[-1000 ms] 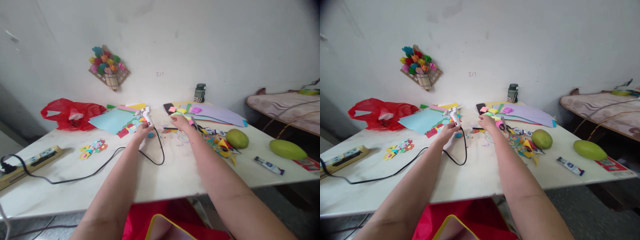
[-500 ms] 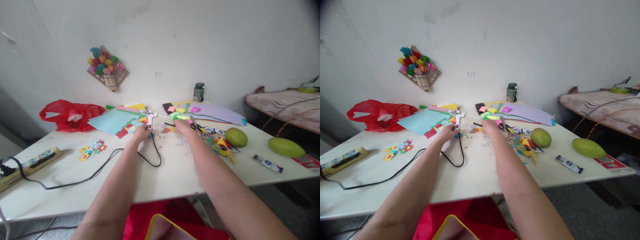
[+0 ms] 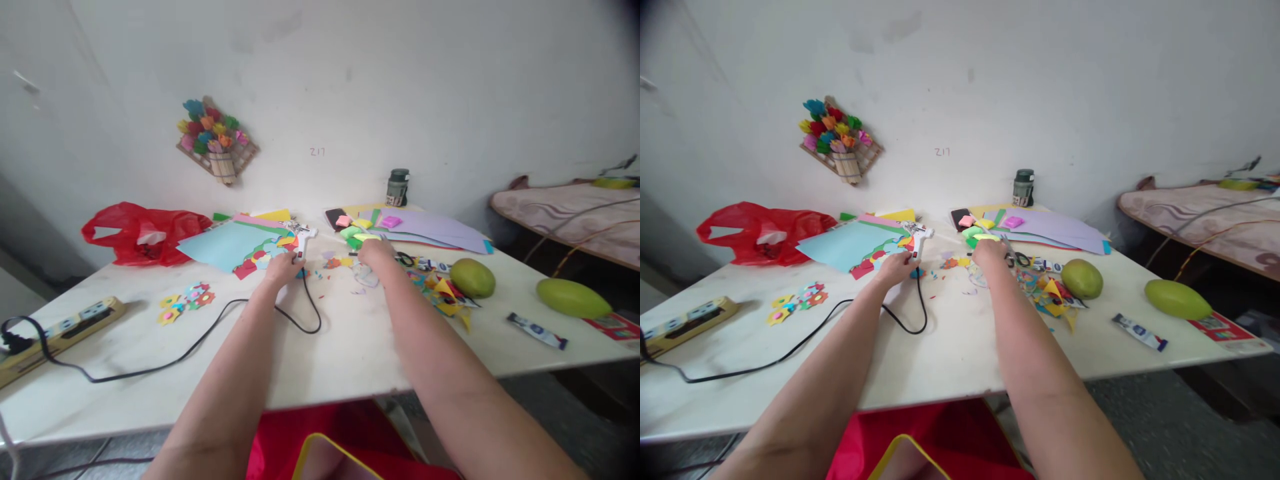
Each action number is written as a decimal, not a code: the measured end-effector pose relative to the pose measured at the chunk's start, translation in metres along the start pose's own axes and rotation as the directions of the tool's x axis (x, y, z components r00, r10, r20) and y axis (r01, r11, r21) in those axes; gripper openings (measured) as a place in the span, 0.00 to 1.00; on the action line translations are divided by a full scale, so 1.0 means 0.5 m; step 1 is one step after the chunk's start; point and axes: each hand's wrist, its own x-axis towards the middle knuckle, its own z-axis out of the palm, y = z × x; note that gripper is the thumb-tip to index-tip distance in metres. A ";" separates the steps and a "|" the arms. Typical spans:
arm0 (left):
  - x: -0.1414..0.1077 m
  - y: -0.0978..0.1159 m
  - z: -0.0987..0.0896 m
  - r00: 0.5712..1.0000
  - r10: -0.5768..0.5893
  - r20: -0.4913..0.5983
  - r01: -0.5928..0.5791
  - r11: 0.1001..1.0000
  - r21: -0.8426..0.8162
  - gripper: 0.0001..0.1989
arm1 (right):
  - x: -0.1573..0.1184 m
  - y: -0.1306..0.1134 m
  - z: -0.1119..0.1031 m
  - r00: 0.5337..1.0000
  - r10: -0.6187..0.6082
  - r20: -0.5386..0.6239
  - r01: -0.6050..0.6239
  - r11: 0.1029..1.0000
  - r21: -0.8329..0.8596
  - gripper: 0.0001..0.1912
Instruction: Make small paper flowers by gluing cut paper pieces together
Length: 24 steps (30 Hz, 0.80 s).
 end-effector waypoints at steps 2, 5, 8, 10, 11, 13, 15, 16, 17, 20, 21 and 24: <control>0.000 -0.004 -0.003 0.999 0.040 -0.002 -0.040 0.999 -0.012 0.09 | 0.005 -0.005 -0.005 0.998 0.046 -0.050 -0.042 0.996 0.075 0.16; 0.000 -0.008 -0.007 0.996 0.089 -0.003 -0.089 0.991 -0.102 0.09 | 0.006 -0.022 -0.004 0.997 0.057 -0.043 -0.032 0.899 0.437 0.15; -0.004 0.000 -0.010 0.990 0.143 -0.009 -0.140 0.956 -0.259 0.11 | -0.010 -0.049 0.007 0.986 -0.131 0.105 -0.006 0.601 0.800 0.16; -0.010 0.013 -0.011 0.984 0.175 -0.014 -0.169 0.926 -0.337 0.12 | -0.027 -0.073 0.018 0.933 -0.348 0.094 0.062 0.413 0.909 0.16; -0.013 0.021 -0.010 0.982 0.188 -0.020 -0.182 0.913 -0.365 0.12 | -0.035 -0.087 0.023 0.901 -0.426 0.082 0.084 0.357 0.930 0.17; -0.017 0.038 -0.006 0.972 0.231 -0.041 -0.227 0.885 -0.408 0.12 | -0.047 -0.113 0.033 0.871 -0.488 0.051 0.119 0.311 0.943 0.18; -0.018 0.051 0.001 0.969 0.241 -0.057 -0.242 0.868 -0.433 0.11 | -0.051 -0.134 0.039 0.910 -0.414 0.000 0.144 0.318 0.937 0.18; -0.016 0.054 0.004 0.971 0.231 -0.068 -0.236 0.861 -0.451 0.10 | -0.049 -0.141 0.041 0.930 -0.365 -0.033 0.167 0.344 0.924 0.17; -0.015 0.054 0.008 0.971 0.226 -0.078 -0.236 0.846 -0.478 0.10 | -0.045 -0.145 0.042 0.948 -0.310 -0.069 0.190 0.379 0.906 0.17; -0.007 0.037 0.014 0.981 0.166 -0.101 -0.194 0.796 -0.573 0.15 | -0.028 -0.142 0.036 0.967 -0.210 -0.147 0.238 0.520 0.821 0.16; -0.005 0.027 0.015 0.988 0.108 -0.108 -0.150 0.806 -0.573 0.15 | -0.023 -0.137 0.032 0.966 -0.204 -0.157 0.249 0.580 0.776 0.17; -0.003 -0.003 0.011 0.983 -0.131 -0.129 0.058 0.887 -0.459 0.10 | -0.010 -0.120 0.021 0.961 -0.182 -0.208 0.266 0.811 0.521 0.17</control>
